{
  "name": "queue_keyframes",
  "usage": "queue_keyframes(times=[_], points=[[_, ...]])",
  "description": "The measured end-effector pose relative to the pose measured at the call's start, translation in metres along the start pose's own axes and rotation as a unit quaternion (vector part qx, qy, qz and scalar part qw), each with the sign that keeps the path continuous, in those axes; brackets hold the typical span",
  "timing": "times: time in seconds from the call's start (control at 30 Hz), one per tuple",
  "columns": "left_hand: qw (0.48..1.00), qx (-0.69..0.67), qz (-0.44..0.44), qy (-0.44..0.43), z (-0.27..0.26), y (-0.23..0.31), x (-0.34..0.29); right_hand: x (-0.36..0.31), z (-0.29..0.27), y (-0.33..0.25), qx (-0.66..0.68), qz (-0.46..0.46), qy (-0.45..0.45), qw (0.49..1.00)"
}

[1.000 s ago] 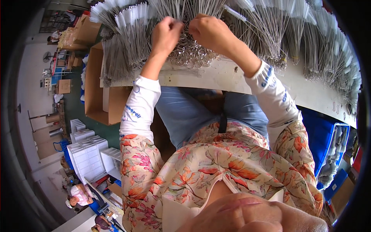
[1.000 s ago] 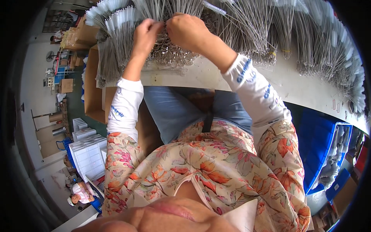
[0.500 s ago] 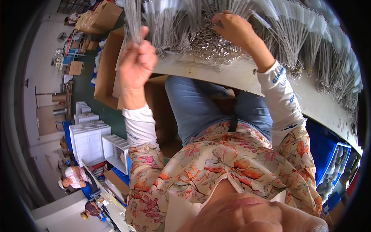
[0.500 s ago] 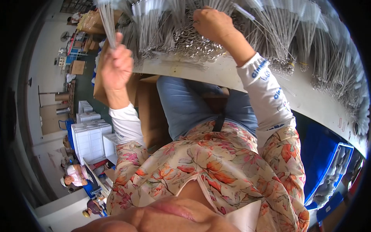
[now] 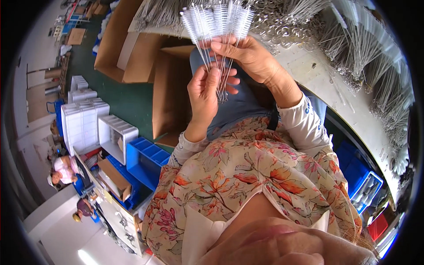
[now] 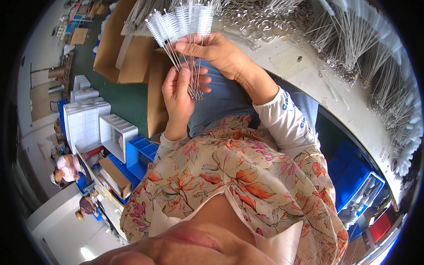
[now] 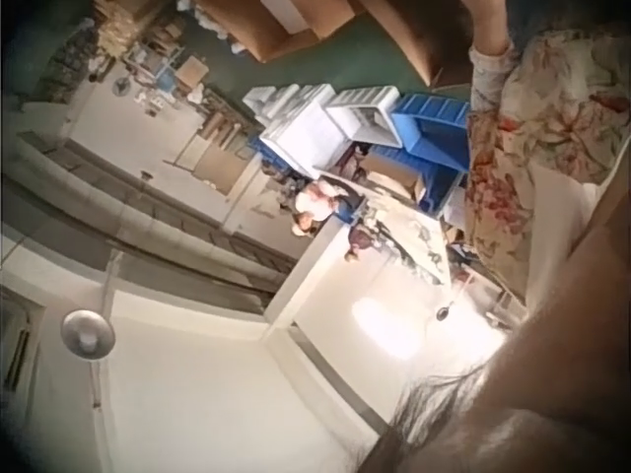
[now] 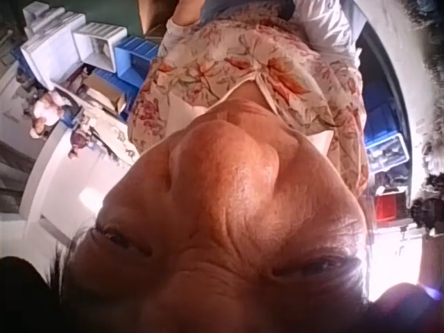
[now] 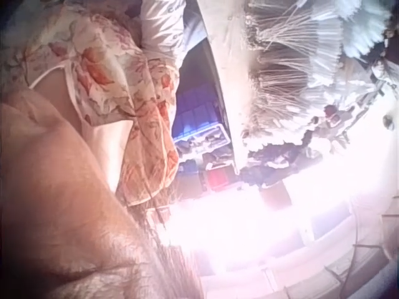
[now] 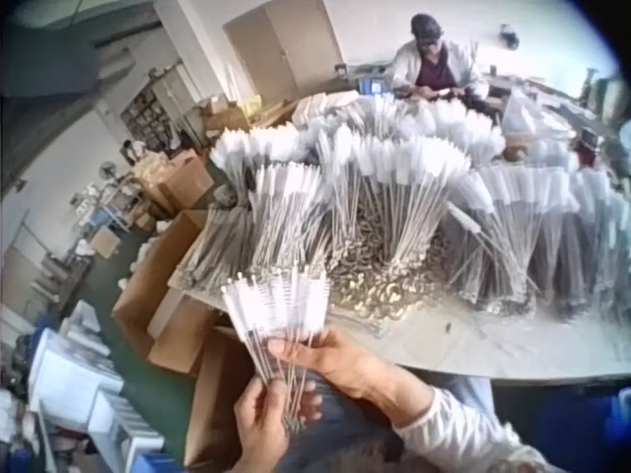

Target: Assembling bundles of small white brushes onto metal rings on a factory floor.

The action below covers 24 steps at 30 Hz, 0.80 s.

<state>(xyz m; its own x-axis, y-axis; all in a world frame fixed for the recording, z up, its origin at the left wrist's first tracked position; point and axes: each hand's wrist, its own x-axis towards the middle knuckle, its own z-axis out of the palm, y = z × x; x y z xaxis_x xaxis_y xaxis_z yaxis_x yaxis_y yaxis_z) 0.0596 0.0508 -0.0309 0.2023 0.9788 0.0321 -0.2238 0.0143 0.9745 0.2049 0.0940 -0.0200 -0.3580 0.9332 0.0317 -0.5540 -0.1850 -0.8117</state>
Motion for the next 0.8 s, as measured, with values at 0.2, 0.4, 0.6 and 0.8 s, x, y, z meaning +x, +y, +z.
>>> queue_keyframes(times=[0.2, 0.4, 0.6, 0.8], points=[[0.998, 0.007, 0.017, 0.053, -0.013, -0.002, -0.007, 0.005, 0.004, 0.016, 0.023, 0.051, -0.049, 0.997], [0.998, 0.009, 0.015, 0.063, -0.018, -0.005, -0.006, 0.004, -0.004, 0.022, -0.038, 0.016, -0.011, 0.999], [0.997, 0.012, 0.022, 0.066, -0.017, -0.006, -0.007, 0.003, -0.005, 0.026, -0.012, 0.007, 0.04, 0.999], [0.998, 0.012, 0.025, 0.063, -0.016, -0.006, -0.007, 0.003, -0.007, 0.032, 0.024, -0.031, 0.038, 0.999]])
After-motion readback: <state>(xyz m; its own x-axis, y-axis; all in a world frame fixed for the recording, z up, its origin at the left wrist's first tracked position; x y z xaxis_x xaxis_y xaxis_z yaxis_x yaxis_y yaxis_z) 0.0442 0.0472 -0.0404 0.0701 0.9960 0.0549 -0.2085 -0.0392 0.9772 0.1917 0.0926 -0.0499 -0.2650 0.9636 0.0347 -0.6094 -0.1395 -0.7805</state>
